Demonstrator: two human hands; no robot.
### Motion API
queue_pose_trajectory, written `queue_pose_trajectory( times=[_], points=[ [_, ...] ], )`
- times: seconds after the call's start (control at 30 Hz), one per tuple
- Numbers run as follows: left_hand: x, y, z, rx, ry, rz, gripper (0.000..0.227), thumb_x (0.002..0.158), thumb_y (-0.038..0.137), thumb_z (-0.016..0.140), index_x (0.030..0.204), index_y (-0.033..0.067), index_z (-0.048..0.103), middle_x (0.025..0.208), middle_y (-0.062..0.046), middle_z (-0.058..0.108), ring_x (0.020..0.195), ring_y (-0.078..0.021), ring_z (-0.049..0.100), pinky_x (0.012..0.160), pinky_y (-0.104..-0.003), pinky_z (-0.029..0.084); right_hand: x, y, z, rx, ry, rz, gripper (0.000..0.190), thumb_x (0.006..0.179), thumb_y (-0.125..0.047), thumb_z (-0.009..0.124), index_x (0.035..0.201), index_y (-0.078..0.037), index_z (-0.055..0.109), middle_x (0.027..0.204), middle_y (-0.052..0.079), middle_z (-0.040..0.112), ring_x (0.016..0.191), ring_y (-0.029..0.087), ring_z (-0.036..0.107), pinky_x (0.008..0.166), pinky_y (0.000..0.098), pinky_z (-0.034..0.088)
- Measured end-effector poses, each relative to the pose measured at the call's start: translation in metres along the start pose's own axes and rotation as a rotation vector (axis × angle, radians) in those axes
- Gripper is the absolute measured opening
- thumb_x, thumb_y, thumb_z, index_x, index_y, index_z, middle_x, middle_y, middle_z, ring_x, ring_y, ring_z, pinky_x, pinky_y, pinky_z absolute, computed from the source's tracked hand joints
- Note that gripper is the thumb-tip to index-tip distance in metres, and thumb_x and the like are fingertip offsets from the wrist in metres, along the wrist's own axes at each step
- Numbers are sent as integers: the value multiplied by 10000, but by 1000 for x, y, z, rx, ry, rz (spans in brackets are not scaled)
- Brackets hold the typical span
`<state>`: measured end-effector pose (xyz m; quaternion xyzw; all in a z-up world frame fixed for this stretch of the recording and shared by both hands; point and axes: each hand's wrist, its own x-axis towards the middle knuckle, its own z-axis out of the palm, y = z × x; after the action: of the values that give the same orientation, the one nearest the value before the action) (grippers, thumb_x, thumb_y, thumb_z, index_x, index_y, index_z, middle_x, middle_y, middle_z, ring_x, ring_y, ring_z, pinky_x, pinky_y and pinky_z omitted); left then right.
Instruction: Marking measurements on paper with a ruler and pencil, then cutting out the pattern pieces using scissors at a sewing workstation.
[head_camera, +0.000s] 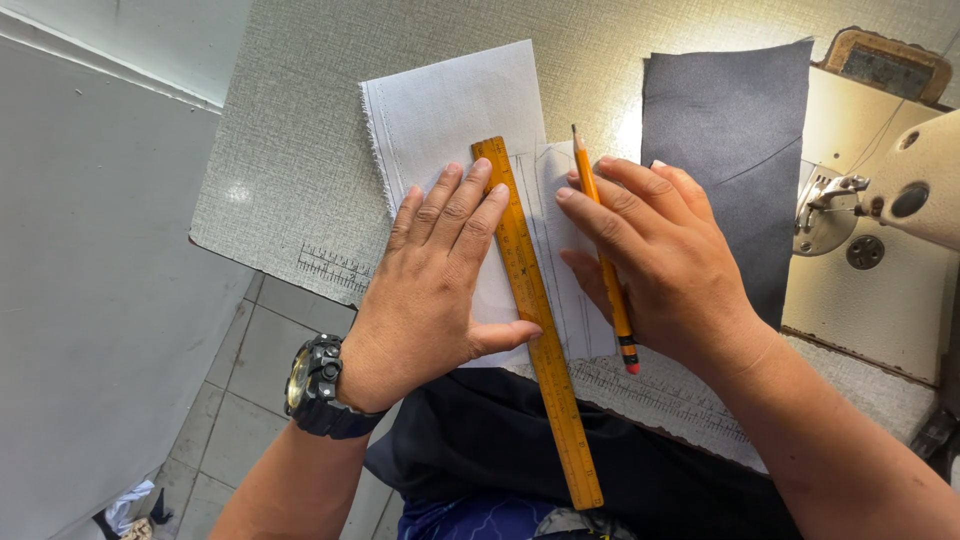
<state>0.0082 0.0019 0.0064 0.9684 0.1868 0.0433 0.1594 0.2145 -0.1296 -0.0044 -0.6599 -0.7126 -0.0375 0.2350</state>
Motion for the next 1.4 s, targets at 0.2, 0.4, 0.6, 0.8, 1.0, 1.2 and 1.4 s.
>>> queue_pose_trajectory(
  times=[0.2,0.4,0.6,0.8,1.0,1.2,1.4],
  points=[
    [0,-2,1,6,-28,-4,1209,732,742,825,1573,32,324,1671,-153,276,1562,-360,207,1278,-535,137,4,3,-5,213,94,-19,336,1057,-84,667,1364,18,576,1335,222,685,1263,417,643,1035,553,493],
    [1,-3,3,62,-37,4,1239,741,803,784,1603,58,295,1693,-125,237,1571,-344,197,1280,-530,144,9,-8,-9,217,188,-22,271,1064,35,586,1332,66,612,1024,215,674,846,333,602,812,435,504],
    [1,-4,6,98,-39,1,1236,744,833,745,1606,71,292,1694,-117,240,1566,-351,208,1270,-524,150,19,-26,2,374,76,298,174,972,-1,668,1133,-64,645,1022,53,672,837,224,652,775,337,531],
    [0,-4,7,87,-15,-5,1253,716,828,783,1603,86,300,1690,-100,260,1560,-346,241,1269,-522,178,23,-24,5,385,25,363,160,973,-33,672,1109,-115,652,982,22,669,727,170,587,710,313,490],
    [1,-4,11,82,-7,-1,1292,676,816,831,1595,77,304,1682,-108,273,1552,-357,259,1261,-545,199,23,-24,4,353,49,265,141,973,1,671,1090,-77,659,984,10,685,774,203,596,712,336,491],
    [0,-5,15,144,21,10,1332,638,893,785,1585,77,324,1676,-116,279,1548,-349,261,1251,-554,218,-7,-52,-35,444,23,171,77,933,13,645,1005,-15,643,891,120,675,750,258,620,731,356,508],
    [-3,-7,16,99,5,12,1328,655,864,804,1591,66,303,1680,-124,264,1552,-352,238,1266,-551,175,-197,-45,-100,448,-879,58,343,980,-467,712,1266,-281,748,1198,-95,801,1079,180,695,942,456,445]
  ],
)
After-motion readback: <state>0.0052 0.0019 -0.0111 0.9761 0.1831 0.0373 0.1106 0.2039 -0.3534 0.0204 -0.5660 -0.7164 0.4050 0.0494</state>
